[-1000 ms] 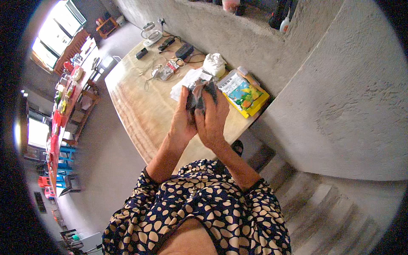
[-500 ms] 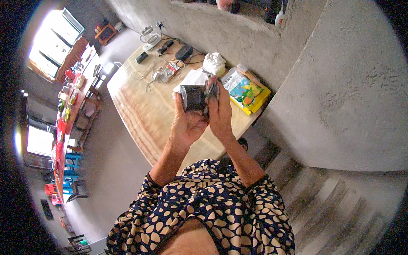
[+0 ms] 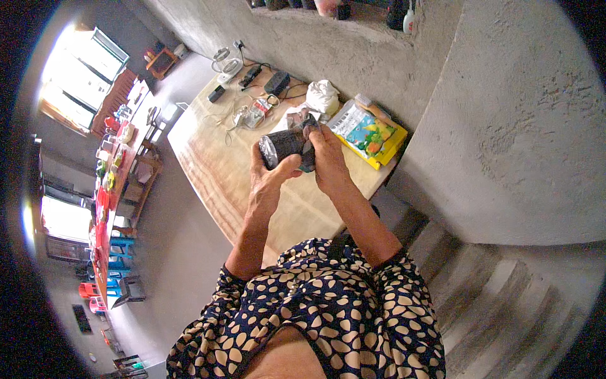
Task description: The person wipes several small electronic devices and a plastic container with a cloth. They handle a black cylindrical device, a clear plastic container with a pink lid, and a black rectangular device, wiping each one thoroughly before placing them on a windowsill.
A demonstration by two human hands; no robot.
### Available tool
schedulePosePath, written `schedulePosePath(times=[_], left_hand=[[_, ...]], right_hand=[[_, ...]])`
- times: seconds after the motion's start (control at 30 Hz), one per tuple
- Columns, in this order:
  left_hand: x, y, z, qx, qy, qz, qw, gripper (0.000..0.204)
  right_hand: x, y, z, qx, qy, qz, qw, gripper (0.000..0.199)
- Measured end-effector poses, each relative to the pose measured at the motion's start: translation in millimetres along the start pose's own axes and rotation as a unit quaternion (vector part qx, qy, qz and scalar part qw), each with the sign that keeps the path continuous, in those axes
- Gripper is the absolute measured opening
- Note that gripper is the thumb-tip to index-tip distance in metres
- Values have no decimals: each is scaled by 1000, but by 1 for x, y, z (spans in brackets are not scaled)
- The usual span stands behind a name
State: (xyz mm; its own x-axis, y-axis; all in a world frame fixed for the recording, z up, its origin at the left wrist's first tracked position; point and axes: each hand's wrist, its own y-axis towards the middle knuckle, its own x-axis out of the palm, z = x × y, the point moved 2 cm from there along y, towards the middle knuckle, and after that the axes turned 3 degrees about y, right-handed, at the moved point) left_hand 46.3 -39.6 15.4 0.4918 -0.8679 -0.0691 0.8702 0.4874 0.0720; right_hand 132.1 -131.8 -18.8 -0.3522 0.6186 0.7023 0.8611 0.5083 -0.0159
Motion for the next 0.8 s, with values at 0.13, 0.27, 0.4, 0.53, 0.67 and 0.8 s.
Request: schedulePosePath(times=[0.13,0.27,0.4,0.53,0.67,0.8], left_hand=[[-2,-1,-4,-14,-57,78,995,45],[0,1,-4,-12,-224,109,968,37],[-7,-1,-7,-105,-320,60,940,46],[0,-10,2,-85,-304,66,947,42],[-1,-9,2,-10,-314,58,948,29],[4,-13,1,8,-277,69,958,32]], right_hand=[[19,-14,-3,-32,-52,-48,997,29],[14,-33,22,-73,-31,-46,996,37],[24,-62,25,-136,-183,-38,973,45],[19,-66,32,-192,-188,-14,963,49],[18,-48,9,-69,-105,-52,991,45],[16,-42,14,-2,82,-81,993,40]])
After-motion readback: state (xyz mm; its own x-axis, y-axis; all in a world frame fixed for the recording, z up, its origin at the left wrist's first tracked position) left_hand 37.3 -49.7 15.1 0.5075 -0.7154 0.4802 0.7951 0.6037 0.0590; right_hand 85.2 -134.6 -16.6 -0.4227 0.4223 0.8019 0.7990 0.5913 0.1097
